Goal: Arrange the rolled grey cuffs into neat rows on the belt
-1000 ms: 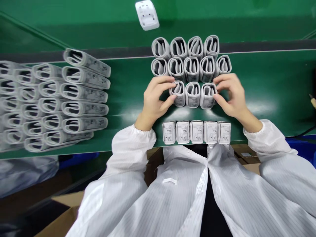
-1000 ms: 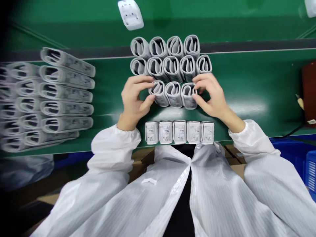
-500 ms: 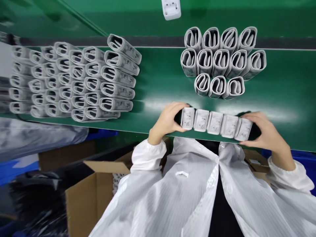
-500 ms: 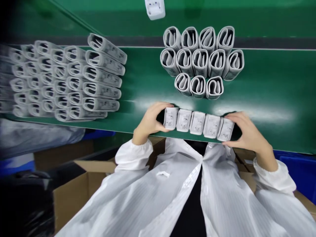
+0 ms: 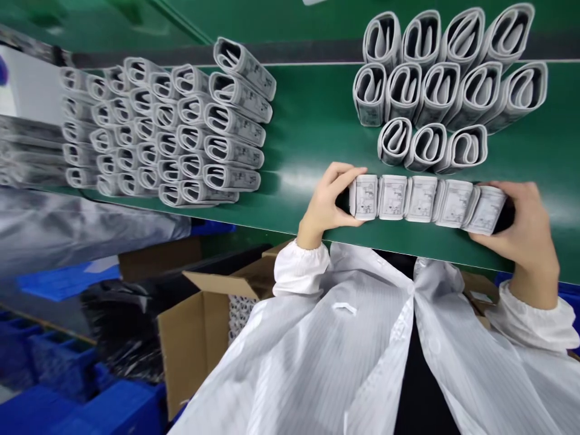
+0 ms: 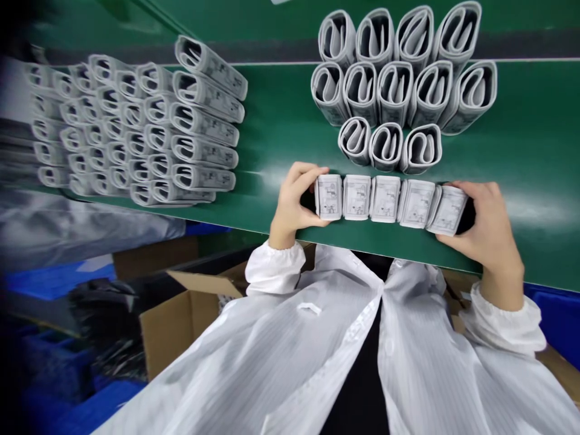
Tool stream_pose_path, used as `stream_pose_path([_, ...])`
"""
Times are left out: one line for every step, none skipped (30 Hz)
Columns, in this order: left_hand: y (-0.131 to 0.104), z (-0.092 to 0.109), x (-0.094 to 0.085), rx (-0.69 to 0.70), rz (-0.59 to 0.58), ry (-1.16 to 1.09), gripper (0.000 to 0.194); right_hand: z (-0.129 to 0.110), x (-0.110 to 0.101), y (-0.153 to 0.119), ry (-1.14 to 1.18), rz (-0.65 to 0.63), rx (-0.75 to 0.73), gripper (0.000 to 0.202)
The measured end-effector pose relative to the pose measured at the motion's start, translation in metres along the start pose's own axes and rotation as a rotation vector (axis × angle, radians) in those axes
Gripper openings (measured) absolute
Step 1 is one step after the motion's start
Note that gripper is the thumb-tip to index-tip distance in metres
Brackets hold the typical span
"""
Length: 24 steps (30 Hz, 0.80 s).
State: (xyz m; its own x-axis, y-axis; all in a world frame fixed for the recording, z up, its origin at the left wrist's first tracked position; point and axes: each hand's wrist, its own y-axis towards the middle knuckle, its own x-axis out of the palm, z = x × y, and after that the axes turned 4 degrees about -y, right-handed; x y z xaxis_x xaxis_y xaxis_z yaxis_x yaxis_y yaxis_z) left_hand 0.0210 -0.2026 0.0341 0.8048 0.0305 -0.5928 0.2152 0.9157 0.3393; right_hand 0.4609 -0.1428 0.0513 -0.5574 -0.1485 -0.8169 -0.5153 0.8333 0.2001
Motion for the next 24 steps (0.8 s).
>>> stream_pose_path([0.0, -0.0003, 0.0, 0.012, 0.002, 0.004, 0.102, 0.0005, 0.0, -0.0007, 0.006, -0.007, 0.008, 0.077])
stream_pose_path([-0.0001, -0.0004, 0.0001, 0.019, 0.002, 0.01, 0.102, 0.0009, 0.0, -0.0012, 0.011, -0.016, 0.019, 0.077])
stream_pose_path([-0.0004, -0.0004, 0.0001, 0.022, 0.002, 0.016, 0.102, 0.0011, 0.0, -0.0017, 0.014, -0.024, 0.031, 0.076])
stream_pose_path([-0.0008, -0.0004, 0.0, 0.022, 0.003, 0.021, 0.101, 0.001, 0.0001, -0.0021, 0.014, -0.03, 0.045, 0.075])
stream_pose_path([-0.0014, -0.0002, -0.0001, 0.02, 0.005, 0.022, 0.1, 0.0008, 0.0002, -0.0023, 0.012, -0.033, 0.059, 0.074])
stream_pose_path([-0.0019, 0.0001, -0.0003, 0.015, 0.006, 0.022, 0.1, 0.0004, 0.0002, -0.0024, 0.011, -0.034, 0.068, 0.074])
stream_pose_path([-0.0024, 0.0007, -0.0006, 0.006, 0.006, 0.023, 0.099, 0.0, 0.0002, -0.0024, 0.011, -0.032, 0.073, 0.074])
stream_pose_path([-0.0028, 0.0015, -0.001, -0.007, 0.003, 0.025, 0.099, -0.0005, 0.0001, -0.0022, 0.013, -0.032, 0.074, 0.075])
stream_pose_path([-0.0031, 0.0026, -0.0015, -0.026, -0.003, 0.029, 0.098, -0.001, -0.0002, -0.0019, 0.016, -0.034, 0.073, 0.075])
stream_pose_path([-0.0032, 0.0039, -0.002, -0.05, -0.012, 0.035, 0.098, -0.0015, -0.0005, -0.0016, 0.02, -0.037, 0.071, 0.074])
stream_pose_path([-0.0031, 0.0053, -0.0024, -0.075, -0.02, 0.042, 0.097, -0.0021, -0.0009, -0.0012, 0.024, -0.04, 0.069, 0.074])
stream_pose_path([-0.003, 0.0066, -0.0028, -0.101, -0.029, 0.051, 0.097, -0.0027, -0.0013, -0.0009, 0.028, -0.043, 0.068, 0.074])
stream_pose_path([-0.0028, 0.0078, -0.0031, -0.124, -0.037, 0.06, 0.097, -0.0033, -0.0016, -0.0006, 0.032, -0.044, 0.071, 0.074])
stream_pose_path([-0.0026, 0.0086, -0.0032, -0.144, -0.045, 0.071, 0.097, -0.0039, -0.0019, -0.0003, 0.035, -0.044, 0.075, 0.074])
stream_pose_path([-0.0024, 0.0092, -0.0033, -0.158, -0.05, 0.081, 0.097, -0.0046, -0.0022, -0.0001, 0.038, -0.043, 0.08, 0.074])
stream_pose_path([-0.0023, 0.0094, -0.0032, -0.17, -0.054, 0.09, 0.097, -0.0053, -0.0024, 0.0002, 0.04, -0.044, 0.083, 0.074])
stream_pose_path([-0.0022, 0.0093, -0.003, -0.18, -0.058, 0.098, 0.097, -0.006, -0.0026, 0.0004, 0.04, -0.043, 0.084, 0.074])
stream_pose_path([-0.0021, 0.009, -0.0028, -0.186, -0.062, 0.102, 0.098, -0.0066, -0.0028, 0.0007, 0.04, -0.043, 0.084, 0.073])
stream_pose_path([-0.0021, 0.0085, -0.0027, -0.185, -0.064, 0.1, 0.098, -0.0072, -0.0031, 0.001, 0.039, -0.042, 0.082, 0.072])
stream_pose_path([-0.0022, 0.0079, -0.0026, -0.178, -0.065, 0.093, 0.099, -0.0076, -0.0032, 0.0012, 0.039, -0.041, 0.079, 0.072])
stream_pose_path([-0.0024, 0.0073, -0.0026, -0.166, -0.065, 0.082, 0.099, -0.0078, -0.0033, 0.0014, 0.038, -0.04, 0.075, 0.072])
stream_pose_path([-0.0026, 0.0067, -0.0026, -0.152, -0.064, 0.07, 0.099, -0.0078, -0.0034, 0.0016, 0.037, -0.038, 0.073, 0.072])
stream_pose_path([-0.0028, 0.0063, -0.0027, -0.14, -0.063, 0.059, 0.099, -0.0076, -0.0034, 0.0017, 0.037, -0.037, 0.071, 0.073])
stream_pose_path([-0.0031, 0.0059, -0.0029, -0.137, -0.065, 0.053, 0.1, -0.0073, -0.0032, 0.0017, 0.037, -0.035, 0.069, 0.073])
